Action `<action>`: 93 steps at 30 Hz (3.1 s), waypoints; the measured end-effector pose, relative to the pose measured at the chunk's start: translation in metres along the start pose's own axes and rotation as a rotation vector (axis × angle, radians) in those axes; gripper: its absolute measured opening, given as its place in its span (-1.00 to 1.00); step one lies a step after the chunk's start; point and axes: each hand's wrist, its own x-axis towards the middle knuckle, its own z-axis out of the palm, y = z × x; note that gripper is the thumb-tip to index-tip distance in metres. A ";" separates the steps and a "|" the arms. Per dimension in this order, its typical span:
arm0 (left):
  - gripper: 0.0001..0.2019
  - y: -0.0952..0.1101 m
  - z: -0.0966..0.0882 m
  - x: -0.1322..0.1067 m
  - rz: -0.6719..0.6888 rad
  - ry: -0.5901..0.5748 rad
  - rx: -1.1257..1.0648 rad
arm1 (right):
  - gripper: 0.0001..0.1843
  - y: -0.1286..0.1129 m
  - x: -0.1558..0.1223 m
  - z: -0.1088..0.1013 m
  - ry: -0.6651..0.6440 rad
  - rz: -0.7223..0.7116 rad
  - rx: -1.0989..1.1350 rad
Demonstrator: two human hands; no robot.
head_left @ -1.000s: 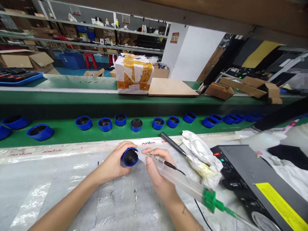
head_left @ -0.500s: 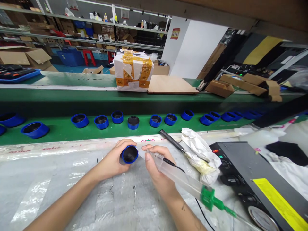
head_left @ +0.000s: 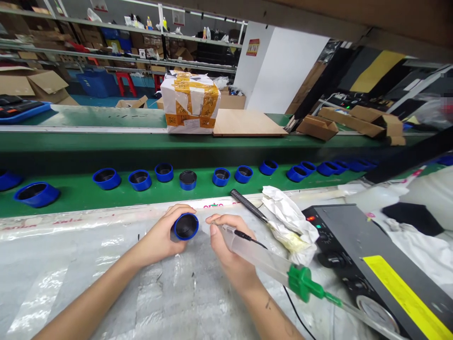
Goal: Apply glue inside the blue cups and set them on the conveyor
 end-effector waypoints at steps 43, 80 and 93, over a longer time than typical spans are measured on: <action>-0.41 0.007 -0.002 0.003 -0.021 -0.016 -0.005 | -0.93 -0.008 -0.004 0.010 -0.112 0.109 0.011; -0.51 0.009 -0.004 0.005 0.035 -0.054 -0.041 | -0.92 -0.003 -0.003 0.031 -0.052 0.029 0.166; -0.42 0.005 -0.003 0.004 0.035 -0.042 -0.031 | -0.94 0.000 0.002 0.030 0.025 0.010 0.120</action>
